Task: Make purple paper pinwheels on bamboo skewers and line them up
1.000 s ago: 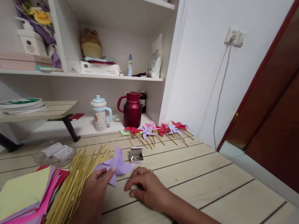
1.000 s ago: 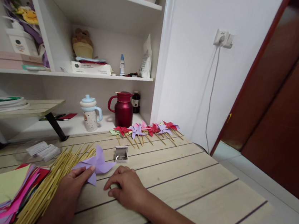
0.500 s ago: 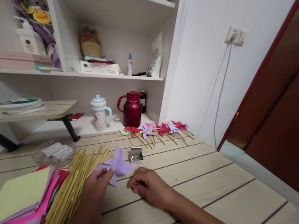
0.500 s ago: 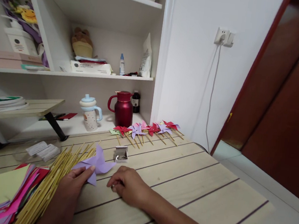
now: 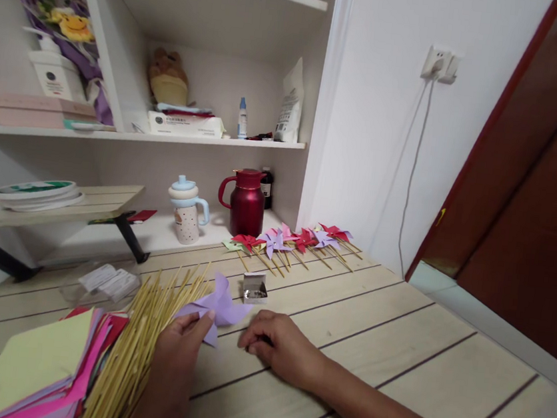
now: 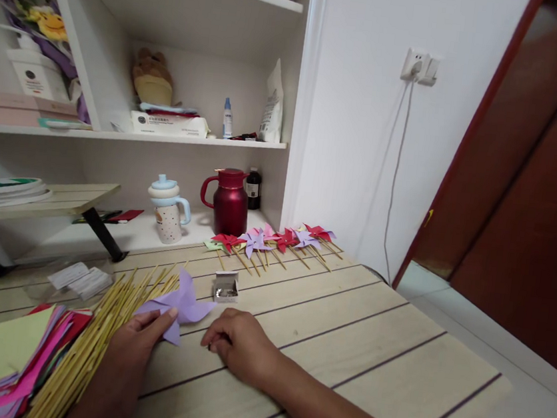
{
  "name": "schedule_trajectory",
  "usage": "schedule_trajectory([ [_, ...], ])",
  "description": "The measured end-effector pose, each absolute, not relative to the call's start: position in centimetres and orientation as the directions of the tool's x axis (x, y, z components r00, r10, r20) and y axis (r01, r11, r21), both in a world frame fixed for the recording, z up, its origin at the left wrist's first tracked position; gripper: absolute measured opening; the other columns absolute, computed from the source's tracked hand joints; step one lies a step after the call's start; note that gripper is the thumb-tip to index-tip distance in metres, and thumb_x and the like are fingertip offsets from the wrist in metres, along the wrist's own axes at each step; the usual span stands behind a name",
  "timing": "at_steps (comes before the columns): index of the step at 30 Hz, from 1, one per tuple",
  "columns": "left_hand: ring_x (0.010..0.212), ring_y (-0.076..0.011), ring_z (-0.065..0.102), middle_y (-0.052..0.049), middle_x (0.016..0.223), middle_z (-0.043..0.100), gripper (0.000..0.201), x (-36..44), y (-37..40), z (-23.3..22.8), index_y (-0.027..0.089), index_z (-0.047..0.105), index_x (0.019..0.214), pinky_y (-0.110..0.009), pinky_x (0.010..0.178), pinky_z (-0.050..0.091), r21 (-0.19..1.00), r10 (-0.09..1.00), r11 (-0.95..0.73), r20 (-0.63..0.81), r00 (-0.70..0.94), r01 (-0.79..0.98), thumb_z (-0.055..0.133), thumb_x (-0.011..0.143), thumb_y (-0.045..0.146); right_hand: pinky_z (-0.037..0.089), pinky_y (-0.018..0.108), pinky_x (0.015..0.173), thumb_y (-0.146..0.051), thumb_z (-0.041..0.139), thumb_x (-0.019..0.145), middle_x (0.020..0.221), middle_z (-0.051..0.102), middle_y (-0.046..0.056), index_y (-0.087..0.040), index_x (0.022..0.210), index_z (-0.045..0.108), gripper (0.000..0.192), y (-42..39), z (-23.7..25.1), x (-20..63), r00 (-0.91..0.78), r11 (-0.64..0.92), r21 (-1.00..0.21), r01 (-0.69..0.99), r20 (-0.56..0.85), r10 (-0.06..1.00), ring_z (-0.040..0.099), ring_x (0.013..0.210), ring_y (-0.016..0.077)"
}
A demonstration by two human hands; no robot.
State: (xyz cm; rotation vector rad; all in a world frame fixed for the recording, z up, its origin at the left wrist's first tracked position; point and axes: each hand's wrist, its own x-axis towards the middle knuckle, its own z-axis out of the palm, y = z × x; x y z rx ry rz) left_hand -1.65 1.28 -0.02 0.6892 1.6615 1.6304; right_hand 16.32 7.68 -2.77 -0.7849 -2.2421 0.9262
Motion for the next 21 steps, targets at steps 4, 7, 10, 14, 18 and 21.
schedule_trajectory([
  [4,0.071,-0.0228,0.066,-0.003,0.069,0.074,0.036,-1.57,1.25,-0.09,0.014,0.073,0.076,-0.032,0.069,0.046,0.994,0.784,0.067,-0.107,-0.612,-0.089,0.081,0.053,0.041,0.046,0.020,0.065,0.001,0.060,0.074,0.080,0.065,0.002,-0.019,0.087,0.077,0.029,7.68,-2.99,16.35,-0.638,0.560,-0.775,0.292,0.279,0.718,0.061,0.070,0.0128],
  [7,0.068,-0.0217,0.065,-0.002,0.066,0.073,0.038,-1.52,1.54,-0.42,0.014,0.073,0.079,-0.032,0.068,0.045,0.992,0.763,0.082,-0.122,-0.635,-0.092,0.080,0.055,0.043,0.046,0.020,0.063,0.001,0.062,0.073,0.079,0.064,0.001,-0.019,0.085,0.077,0.027,7.64,-2.96,16.37,-0.632,0.544,-0.787,0.289,0.270,0.727,0.060,0.068,0.0121],
  [10,0.067,-0.0223,0.065,-0.001,0.063,0.072,0.040,-1.48,1.73,-0.62,0.014,0.074,0.079,-0.032,0.068,0.045,0.992,0.752,0.088,-0.126,-0.647,-0.091,0.080,0.052,0.043,0.045,0.020,0.064,0.000,0.063,0.073,0.078,0.064,0.001,-0.019,0.083,0.077,0.026,7.61,-2.76,16.34,-0.624,0.535,-0.794,0.290,0.267,0.734,0.059,0.069,0.0127],
  [14,0.067,-0.0228,0.066,-0.001,0.063,0.073,0.040,-1.40,1.73,-0.61,0.014,0.073,0.080,-0.033,0.068,0.045,0.992,0.743,0.088,-0.124,-0.657,-0.088,0.079,0.053,0.044,0.045,0.020,0.065,0.000,0.063,0.072,0.078,0.064,0.001,-0.018,0.081,0.076,0.024,7.63,-2.70,16.29,-0.626,0.531,-0.799,0.283,0.266,0.733,0.059,0.070,0.0126],
  [18,0.068,-0.0222,0.066,-0.001,0.064,0.073,0.037,-1.43,1.80,-0.62,0.015,0.073,0.077,-0.033,0.070,0.046,0.993,0.737,0.089,-0.118,-0.666,-0.078,0.080,0.053,0.042,0.045,0.020,0.065,0.000,0.062,0.073,0.079,0.064,0.001,-0.018,0.080,0.075,0.023,7.69,-2.88,16.29,-0.625,0.528,-0.802,0.277,0.267,0.734,0.060,0.070,0.0123],
  [21,0.067,-0.0225,0.066,-0.001,0.061,0.072,0.035,-1.55,1.97,-0.71,0.016,0.073,0.075,-0.033,0.069,0.047,0.992,0.734,0.099,-0.127,-0.667,-0.080,0.079,0.052,0.042,0.045,0.020,0.066,0.000,0.063,0.073,0.078,0.064,0.001,-0.018,0.080,0.075,0.023,7.71,-2.92,16.26,-0.624,0.526,-0.804,0.278,0.266,0.735,0.060,0.070,0.0123],
])
